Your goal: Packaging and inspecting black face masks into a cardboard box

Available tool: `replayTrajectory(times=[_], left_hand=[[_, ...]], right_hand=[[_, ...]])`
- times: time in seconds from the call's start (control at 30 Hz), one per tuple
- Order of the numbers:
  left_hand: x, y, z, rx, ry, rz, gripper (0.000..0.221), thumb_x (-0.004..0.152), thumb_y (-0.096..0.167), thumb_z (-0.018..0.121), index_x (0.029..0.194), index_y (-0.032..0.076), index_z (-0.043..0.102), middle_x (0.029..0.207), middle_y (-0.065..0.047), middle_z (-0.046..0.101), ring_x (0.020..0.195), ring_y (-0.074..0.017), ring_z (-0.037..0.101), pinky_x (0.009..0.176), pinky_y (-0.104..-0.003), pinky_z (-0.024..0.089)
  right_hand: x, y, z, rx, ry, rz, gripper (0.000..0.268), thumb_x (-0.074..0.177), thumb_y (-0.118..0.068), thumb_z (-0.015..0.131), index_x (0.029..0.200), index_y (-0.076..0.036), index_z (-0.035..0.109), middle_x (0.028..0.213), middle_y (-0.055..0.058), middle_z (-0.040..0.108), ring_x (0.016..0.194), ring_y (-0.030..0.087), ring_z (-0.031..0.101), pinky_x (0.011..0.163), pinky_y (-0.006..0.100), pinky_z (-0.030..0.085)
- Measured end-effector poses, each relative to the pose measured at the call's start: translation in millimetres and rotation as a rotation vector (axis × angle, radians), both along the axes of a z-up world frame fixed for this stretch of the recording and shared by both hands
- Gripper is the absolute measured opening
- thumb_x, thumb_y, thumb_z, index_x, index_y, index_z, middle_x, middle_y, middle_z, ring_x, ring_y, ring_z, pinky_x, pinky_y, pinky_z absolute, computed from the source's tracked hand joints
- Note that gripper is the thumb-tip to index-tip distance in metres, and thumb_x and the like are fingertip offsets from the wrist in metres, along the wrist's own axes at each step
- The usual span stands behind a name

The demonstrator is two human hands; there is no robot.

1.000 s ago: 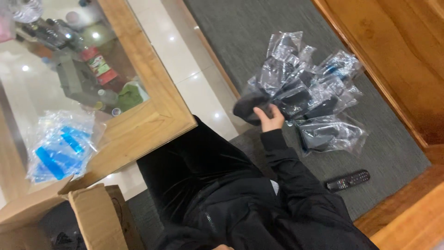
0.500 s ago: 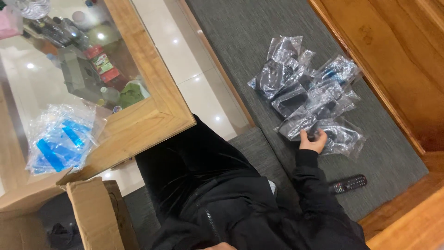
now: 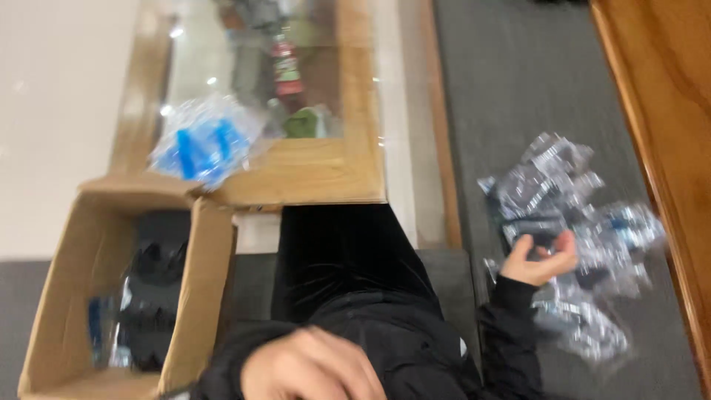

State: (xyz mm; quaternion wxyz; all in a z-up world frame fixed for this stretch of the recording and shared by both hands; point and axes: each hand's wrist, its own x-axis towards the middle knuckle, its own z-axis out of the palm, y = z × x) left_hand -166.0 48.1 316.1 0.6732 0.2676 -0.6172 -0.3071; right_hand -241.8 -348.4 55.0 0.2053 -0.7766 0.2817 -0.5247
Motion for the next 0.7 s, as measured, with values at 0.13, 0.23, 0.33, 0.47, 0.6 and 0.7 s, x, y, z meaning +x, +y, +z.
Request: replayTrajectory(times=[0.13,0.23,0.33,0.47,0.6,0.7], left_hand=[[-7,66,12,0.495,-0.186,1.017,0.013,0.093,0.014,0.068,0.103,0.006,0.073,0.105,-0.011,0.077,0.098,-0.0249,0.076,0.092,-0.035,0.061],[-16,115,12,0.809,-0.355,1.654,0.019,0.092,0.008,0.071,0.111,0.007,0.073,0.114,-0.009,0.075,0.107,-0.0219,0.071,0.100,-0.034,0.053],[-30,176,-1,0.995,-0.621,1.988,0.020,0.099,0.005,0.071,0.119,0.000,0.073,0.120,-0.017,0.073,0.112,-0.0307,0.068,0.103,-0.041,0.051],[-58,256,-34,1.507,-0.702,2.195,0.032,0.105,0.025,0.066,0.131,0.007,0.073,0.124,-0.014,0.074,0.108,-0.0325,0.068,0.081,-0.050,0.054],[-61,294,-54,1.846,-0.400,2.020,0.046,0.105,0.038,0.056,0.139,0.008,0.066,0.132,-0.018,0.068,0.117,-0.0367,0.063,0.091,-0.058,0.049],[-43,305,-75,1.870,-0.140,1.784,0.051,0.099,0.043,0.057,0.137,0.010,0.066,0.128,-0.020,0.070,0.120,-0.0417,0.063,0.101,-0.059,0.046]], right_hand=[[68,80,0,0.382,-0.052,0.508,0.045,0.092,0.005,0.058,0.134,-0.007,0.049,0.120,0.010,0.057,0.096,0.018,0.064,0.087,0.028,0.050],[86,146,-17,0.611,0.088,0.821,0.031,0.098,-0.006,0.063,0.129,-0.007,0.059,0.098,0.008,0.070,0.076,0.014,0.068,0.073,0.022,0.055],[77,203,-3,0.641,0.384,1.157,0.030,0.098,-0.001,0.057,0.128,-0.005,0.058,0.090,0.009,0.071,0.067,0.013,0.066,0.058,0.023,0.054],[82,205,-45,0.397,0.687,1.496,0.030,0.097,-0.012,0.065,0.126,-0.008,0.068,0.086,0.000,0.073,0.068,0.007,0.067,0.062,0.023,0.053],[85,204,-36,0.532,0.836,1.346,0.020,0.097,-0.013,0.064,0.113,-0.008,0.075,0.088,0.006,0.074,0.070,0.011,0.070,0.059,0.025,0.058],[89,199,-63,0.644,0.808,1.336,0.020,0.097,-0.007,0.065,0.115,-0.006,0.075,0.091,0.012,0.073,0.074,0.017,0.071,0.056,0.027,0.060]])
